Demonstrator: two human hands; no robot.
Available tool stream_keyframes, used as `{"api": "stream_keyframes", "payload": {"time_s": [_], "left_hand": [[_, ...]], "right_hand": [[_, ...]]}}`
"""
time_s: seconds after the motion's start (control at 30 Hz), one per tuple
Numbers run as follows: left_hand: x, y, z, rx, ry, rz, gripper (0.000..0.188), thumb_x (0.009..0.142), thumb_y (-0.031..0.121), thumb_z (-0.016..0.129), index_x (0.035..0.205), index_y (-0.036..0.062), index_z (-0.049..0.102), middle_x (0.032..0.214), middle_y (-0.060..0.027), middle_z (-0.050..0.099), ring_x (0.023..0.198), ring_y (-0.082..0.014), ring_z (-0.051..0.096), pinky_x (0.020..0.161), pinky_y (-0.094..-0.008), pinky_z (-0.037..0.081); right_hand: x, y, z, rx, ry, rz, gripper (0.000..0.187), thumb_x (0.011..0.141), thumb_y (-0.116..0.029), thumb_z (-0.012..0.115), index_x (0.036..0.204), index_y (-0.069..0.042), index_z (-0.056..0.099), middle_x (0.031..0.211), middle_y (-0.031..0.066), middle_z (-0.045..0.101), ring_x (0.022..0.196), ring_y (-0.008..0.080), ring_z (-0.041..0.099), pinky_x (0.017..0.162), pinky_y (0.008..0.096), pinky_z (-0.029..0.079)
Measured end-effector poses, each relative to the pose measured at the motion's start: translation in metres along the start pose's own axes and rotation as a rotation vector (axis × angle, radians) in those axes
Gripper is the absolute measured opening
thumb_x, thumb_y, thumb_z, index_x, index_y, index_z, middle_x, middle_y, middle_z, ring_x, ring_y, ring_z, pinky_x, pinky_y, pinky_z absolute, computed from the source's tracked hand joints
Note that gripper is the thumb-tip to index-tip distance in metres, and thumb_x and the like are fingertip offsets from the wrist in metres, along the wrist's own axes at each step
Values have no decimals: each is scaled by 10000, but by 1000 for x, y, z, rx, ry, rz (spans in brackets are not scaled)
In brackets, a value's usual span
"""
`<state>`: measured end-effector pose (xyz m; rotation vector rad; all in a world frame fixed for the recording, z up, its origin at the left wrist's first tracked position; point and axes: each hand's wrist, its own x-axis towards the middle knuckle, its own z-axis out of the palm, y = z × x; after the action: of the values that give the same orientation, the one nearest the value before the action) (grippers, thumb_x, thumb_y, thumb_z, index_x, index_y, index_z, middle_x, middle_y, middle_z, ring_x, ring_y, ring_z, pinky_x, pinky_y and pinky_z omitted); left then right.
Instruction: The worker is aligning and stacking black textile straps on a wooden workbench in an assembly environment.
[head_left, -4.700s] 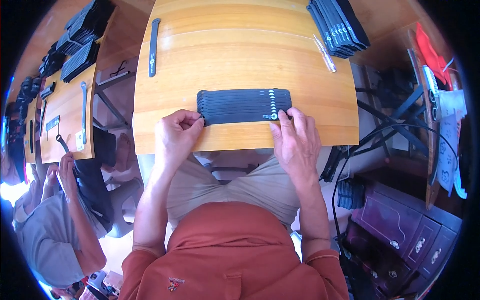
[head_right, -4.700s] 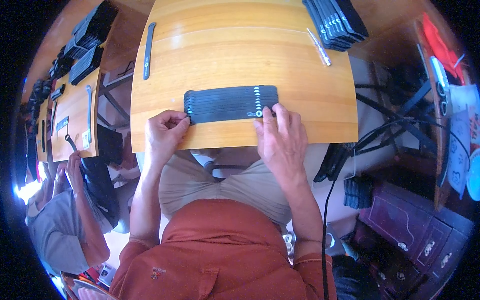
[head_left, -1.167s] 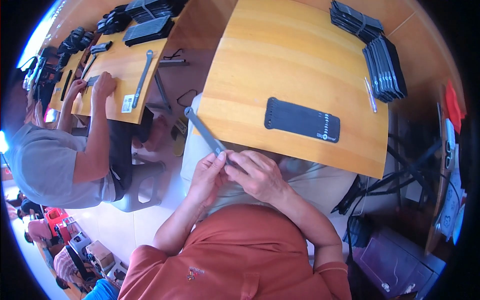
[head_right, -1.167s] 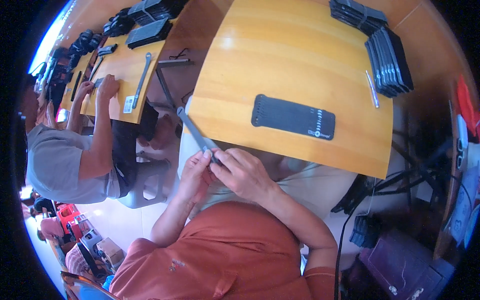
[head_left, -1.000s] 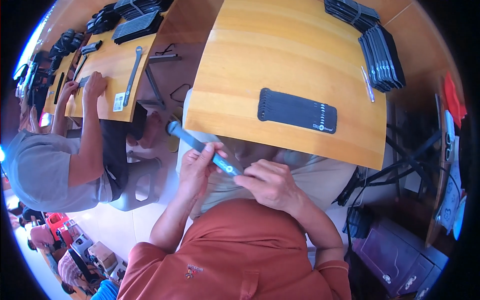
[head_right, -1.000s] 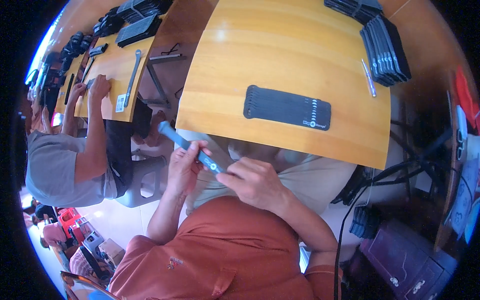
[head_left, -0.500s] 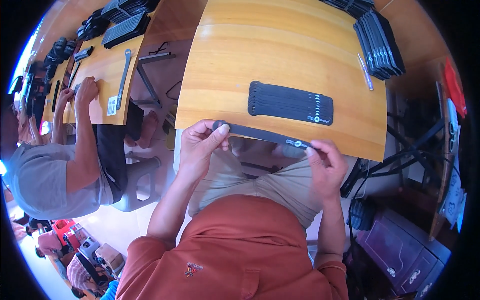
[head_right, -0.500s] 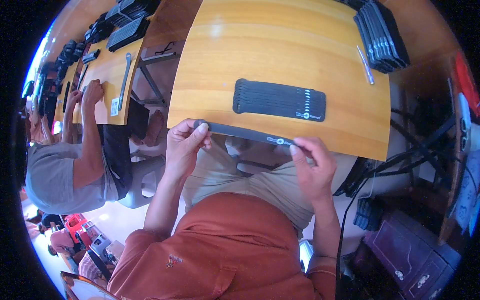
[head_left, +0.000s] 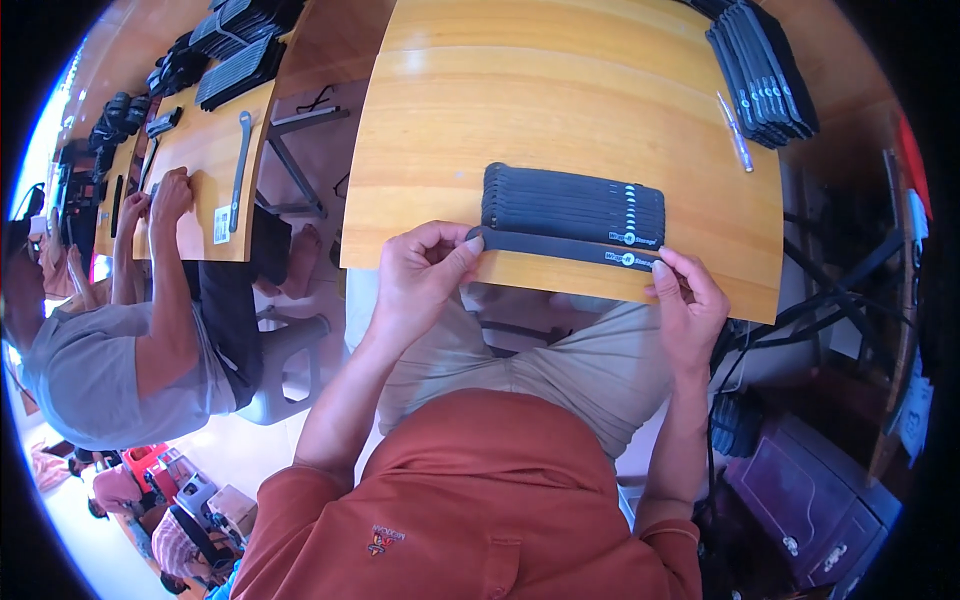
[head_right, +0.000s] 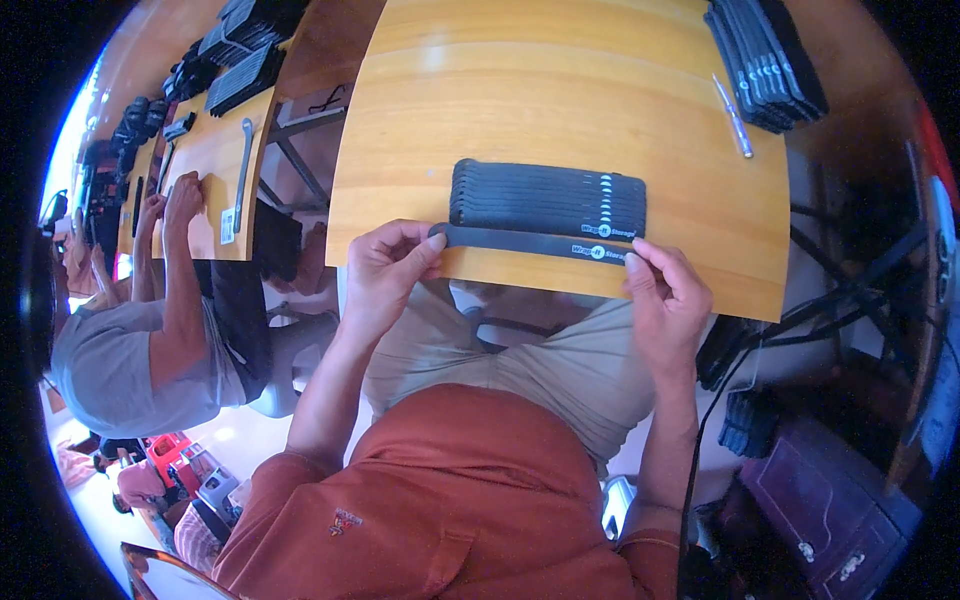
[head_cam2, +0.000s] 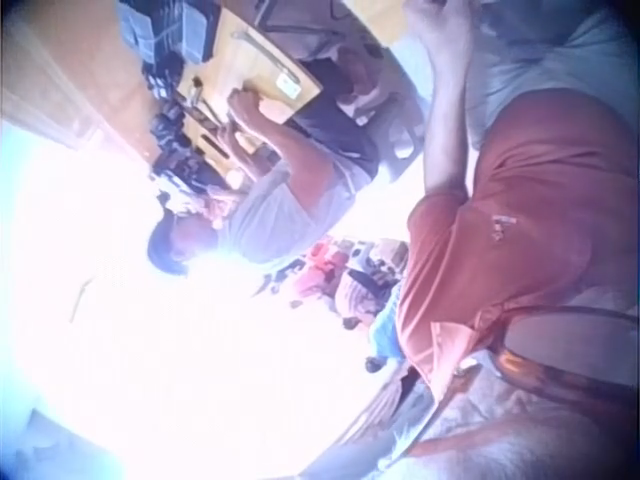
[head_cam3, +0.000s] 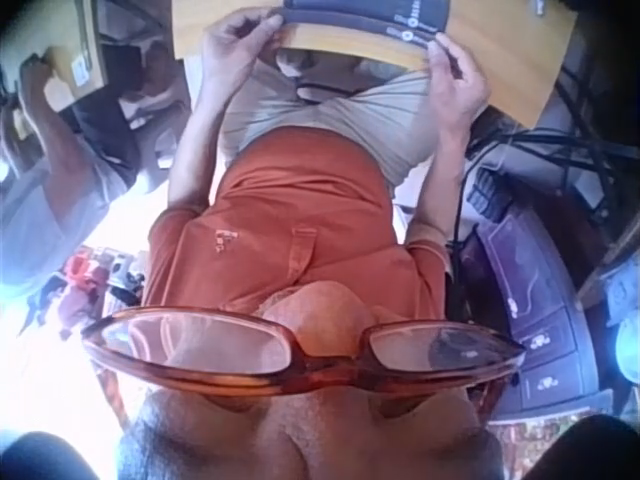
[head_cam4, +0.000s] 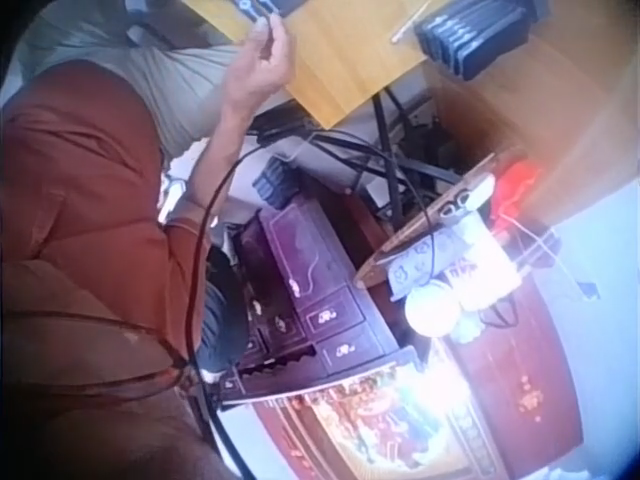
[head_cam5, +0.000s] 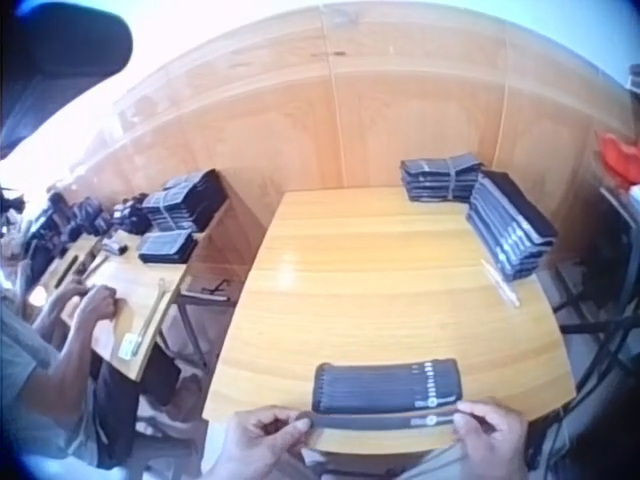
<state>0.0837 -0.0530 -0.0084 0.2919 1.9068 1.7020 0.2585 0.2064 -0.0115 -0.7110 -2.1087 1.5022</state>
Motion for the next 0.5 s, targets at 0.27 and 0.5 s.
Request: {"api": "stream_keyframes", "payload": {"time_s": [0.27,0.5], "left_hand": [[11,19,14,92,65,-83,164,1007,80,702,1035,-78,732,781,-21,695,685,-51,618,632,-213,531],[15,19,16,154,75,-137,126,980,42,721,1023,-75,735,769,-28,701,667,-55,620,614,-214,522]], "right_hand": [[13,3,-2,-88,-3,-50,168,993,-40,691,1131,51,726,920,84,687,713,109,639,618,249,554],[16,8,-4,-161,-1,-49,142,973,-15,706,1096,53,729,915,97,702,670,114,634,584,257,513]]}}
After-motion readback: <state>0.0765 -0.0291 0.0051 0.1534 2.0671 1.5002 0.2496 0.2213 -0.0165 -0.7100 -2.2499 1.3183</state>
